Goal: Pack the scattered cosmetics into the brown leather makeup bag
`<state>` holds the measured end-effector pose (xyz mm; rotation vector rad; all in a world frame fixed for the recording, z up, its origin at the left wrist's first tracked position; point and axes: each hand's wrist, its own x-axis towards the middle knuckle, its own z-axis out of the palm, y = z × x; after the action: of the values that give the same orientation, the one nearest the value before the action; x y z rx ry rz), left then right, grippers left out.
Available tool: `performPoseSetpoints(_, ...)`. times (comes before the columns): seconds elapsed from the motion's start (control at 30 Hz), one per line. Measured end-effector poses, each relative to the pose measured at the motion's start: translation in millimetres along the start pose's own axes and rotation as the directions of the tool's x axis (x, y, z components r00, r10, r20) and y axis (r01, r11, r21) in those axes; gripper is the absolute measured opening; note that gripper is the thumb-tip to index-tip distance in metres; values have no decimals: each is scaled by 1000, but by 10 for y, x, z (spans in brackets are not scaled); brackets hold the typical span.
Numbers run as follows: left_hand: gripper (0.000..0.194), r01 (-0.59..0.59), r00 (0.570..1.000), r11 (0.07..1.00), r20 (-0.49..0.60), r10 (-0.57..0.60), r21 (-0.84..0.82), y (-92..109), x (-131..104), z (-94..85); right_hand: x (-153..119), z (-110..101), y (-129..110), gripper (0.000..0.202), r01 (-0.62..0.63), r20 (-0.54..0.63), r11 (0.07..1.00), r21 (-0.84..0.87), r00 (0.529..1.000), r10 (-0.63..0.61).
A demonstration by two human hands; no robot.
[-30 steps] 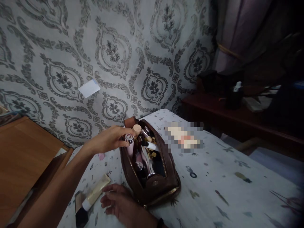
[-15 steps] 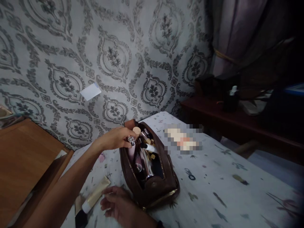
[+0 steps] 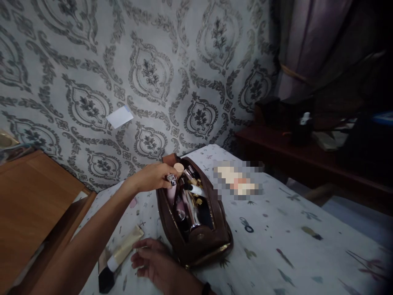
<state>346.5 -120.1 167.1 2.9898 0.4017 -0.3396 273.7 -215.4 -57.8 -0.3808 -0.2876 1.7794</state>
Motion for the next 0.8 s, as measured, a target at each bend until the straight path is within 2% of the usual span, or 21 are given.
performPoseSetpoints(0.1,28,63,998,998,6,-63,8,-5,20,1,-15,10,-6,46,-9,-6,1000,-9,1000,9)
performPoseSetpoints(0.3,17,-21,1000,1000,-22,21,4,-96,-42,-11,9,-16,16,47,-2,-11,1000,-5,1000,2)
performPoseSetpoints(0.43,8,16,998,993,-65,-9,119,-132,-80,-33,20,-32,22,46,-9,-1,1000,-7,1000,9)
performPoseSetpoints(0.6,14,17,999,978,-47,-7,209,-103,-46,-50,-8,-2,-7,48,-5,0,1000,-17,1000,5)
performPoseSetpoints(0.8,18,58,998,985,-33,-53,160,-93,19,-68,-2,20,-10,50,-19,-32,999,-37,999,18)
